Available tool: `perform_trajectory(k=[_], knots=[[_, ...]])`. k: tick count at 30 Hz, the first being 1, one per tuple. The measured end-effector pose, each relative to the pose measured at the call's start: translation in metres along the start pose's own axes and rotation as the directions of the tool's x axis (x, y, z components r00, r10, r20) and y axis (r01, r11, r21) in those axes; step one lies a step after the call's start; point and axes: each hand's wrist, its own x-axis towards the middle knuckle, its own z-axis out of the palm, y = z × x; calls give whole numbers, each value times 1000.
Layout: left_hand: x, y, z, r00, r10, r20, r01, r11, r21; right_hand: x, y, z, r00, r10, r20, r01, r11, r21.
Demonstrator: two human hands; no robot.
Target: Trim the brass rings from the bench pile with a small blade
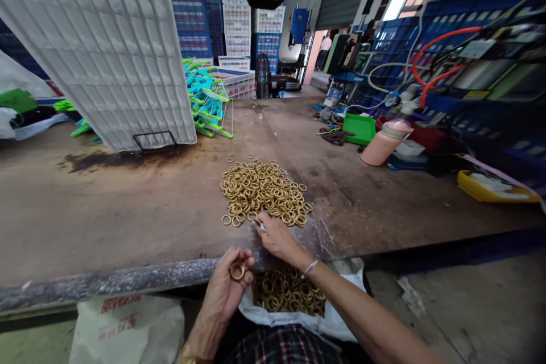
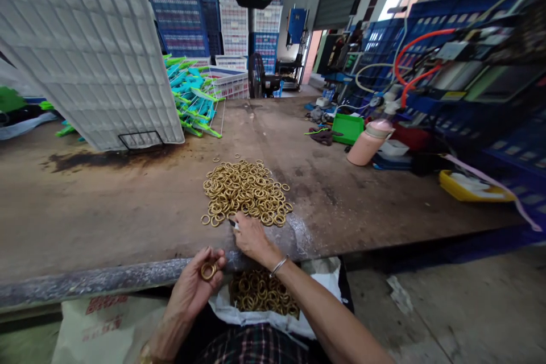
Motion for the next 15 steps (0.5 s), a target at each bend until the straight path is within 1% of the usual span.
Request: perform_trajectory(k=[1,3,5,6,8,10,12,14,15], knots=[[1,-1,1,999,37,-10,-37,998,41,-6,1,-4,999,-30,-14,31,995,98],[4,-2,4,992,128,6,-128,981,146,-18,3,-11,997,-76,-13,77,959,273],[5,-5,7,979,198,41,-201,945,259,-29,3,-16,994,-105,30,84,911,403],[5,-6,8,975,214,58,-221,923,315,-34,3,-18,992,-115,62,75,888,453],[6,-9,9,975,203,95,-224,878,422,-41,2,-20,986,-121,115,42,846,532],[6,-11,10,978,171,120,-208,844,494,-46,1,-18,983,-106,148,-3,801,599],[6,-12,9,978,162,129,-206,828,521,-48,0,-13,983,-65,170,-67,741,669],[5,-12,9,975,182,126,-221,814,537,-48,-2,-9,984,-20,180,-118,681,723],[4,-12,9,973,194,124,-231,804,549,-47,-4,-8,983,1,182,-136,667,733]])
